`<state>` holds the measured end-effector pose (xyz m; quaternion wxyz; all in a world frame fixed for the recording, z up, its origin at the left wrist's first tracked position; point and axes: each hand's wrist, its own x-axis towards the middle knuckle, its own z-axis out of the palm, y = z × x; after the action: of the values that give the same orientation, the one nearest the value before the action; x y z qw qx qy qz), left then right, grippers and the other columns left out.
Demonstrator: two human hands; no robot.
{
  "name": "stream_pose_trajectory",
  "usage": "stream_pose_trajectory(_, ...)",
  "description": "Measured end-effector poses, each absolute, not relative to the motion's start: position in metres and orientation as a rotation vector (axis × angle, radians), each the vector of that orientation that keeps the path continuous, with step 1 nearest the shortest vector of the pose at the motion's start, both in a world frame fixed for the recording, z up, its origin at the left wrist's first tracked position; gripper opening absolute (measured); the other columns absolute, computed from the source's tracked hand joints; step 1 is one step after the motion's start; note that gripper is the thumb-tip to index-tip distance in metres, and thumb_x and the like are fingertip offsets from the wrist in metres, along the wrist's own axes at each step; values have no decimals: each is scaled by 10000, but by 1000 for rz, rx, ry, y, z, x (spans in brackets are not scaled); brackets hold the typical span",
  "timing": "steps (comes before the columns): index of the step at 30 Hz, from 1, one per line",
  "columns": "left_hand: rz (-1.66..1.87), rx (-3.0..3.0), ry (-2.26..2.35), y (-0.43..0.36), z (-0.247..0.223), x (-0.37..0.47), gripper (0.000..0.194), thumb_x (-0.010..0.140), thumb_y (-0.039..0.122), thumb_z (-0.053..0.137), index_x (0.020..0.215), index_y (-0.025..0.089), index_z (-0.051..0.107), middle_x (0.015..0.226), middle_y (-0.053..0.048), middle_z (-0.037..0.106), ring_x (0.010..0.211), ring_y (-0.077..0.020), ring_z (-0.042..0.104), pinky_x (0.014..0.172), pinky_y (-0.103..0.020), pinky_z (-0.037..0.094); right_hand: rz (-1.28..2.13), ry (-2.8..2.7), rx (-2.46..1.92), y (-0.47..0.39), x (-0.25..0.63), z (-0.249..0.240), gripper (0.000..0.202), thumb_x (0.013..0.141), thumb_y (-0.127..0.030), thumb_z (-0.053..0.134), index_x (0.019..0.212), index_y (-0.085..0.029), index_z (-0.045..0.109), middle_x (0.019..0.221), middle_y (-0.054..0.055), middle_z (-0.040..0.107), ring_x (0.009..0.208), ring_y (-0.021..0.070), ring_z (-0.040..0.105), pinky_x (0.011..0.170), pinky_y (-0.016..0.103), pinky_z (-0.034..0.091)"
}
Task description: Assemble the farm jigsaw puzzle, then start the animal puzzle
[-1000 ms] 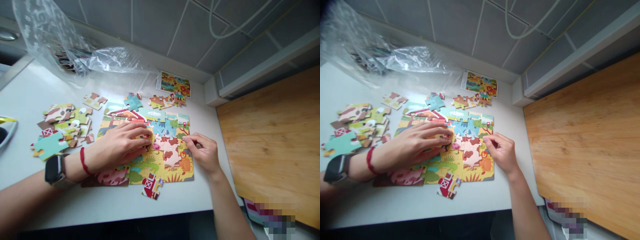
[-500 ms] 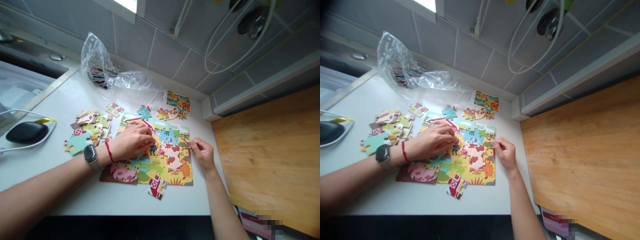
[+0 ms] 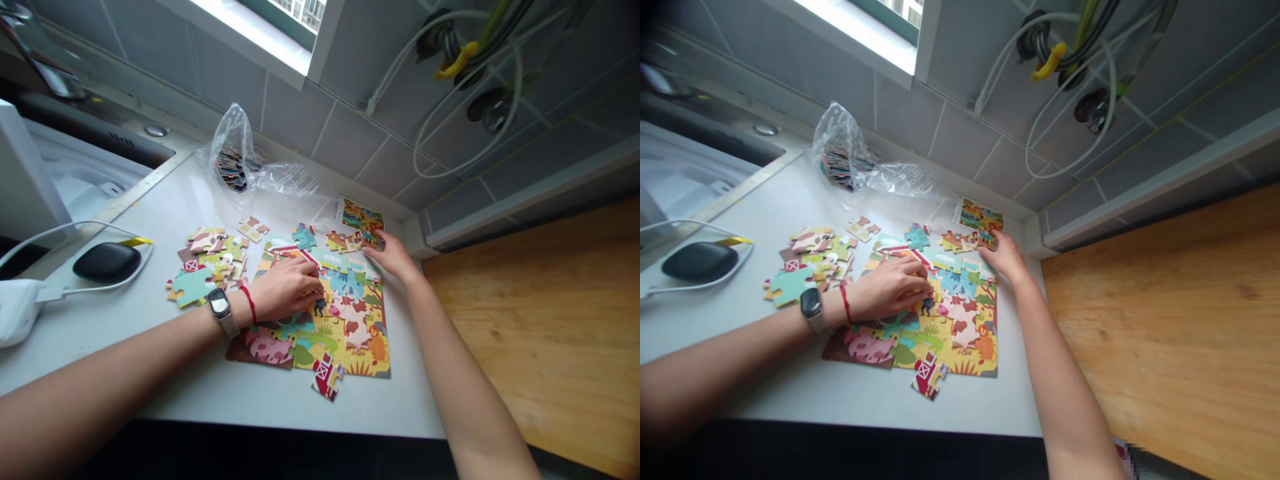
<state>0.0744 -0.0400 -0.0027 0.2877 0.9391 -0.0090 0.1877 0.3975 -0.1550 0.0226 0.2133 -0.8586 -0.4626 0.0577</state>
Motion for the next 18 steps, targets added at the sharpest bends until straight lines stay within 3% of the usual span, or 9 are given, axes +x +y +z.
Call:
stream_pose_trajectory(7, 496, 2510, -59, -44, -1, 74, 265, 1060, 273, 572, 972, 188, 807, 1021, -110, 729, 956, -249, 653, 908, -425, 515, 122, -1275, -2375, -159, 395, 20, 591, 729, -373, 885, 1254, -123, 782, 1236, 208, 787, 994, 312, 756, 974, 486, 593)
stream_pose_trajectory(14, 770, 1679, 416, -26, 5, 80, 264, 1042, 271, 506, 1143, 161, 724, 963, -91, 782, 848, -174, 729, 793, -333, 597, 150, -1399, -2155, -198, 340, 39, 608, 832, -595, 832, 1295, -205, 774, 1251, 140, 745, 1036, 286, 736, 930, 464, 614)
stream_pose_trajectory(18, 875, 1369, 560, -10, 18, 78, 224, 963, 277, 582, 1101, 149, 703, 873, -65, 755, 746, -150, 712, 719, -293, 607, 230, -1500, -2073, -219, 286, 41, 563, 884, -593, 815, 1314, -236, 751, 1216, 107, 722, 1118, 279, 721, 1010, 469, 593)
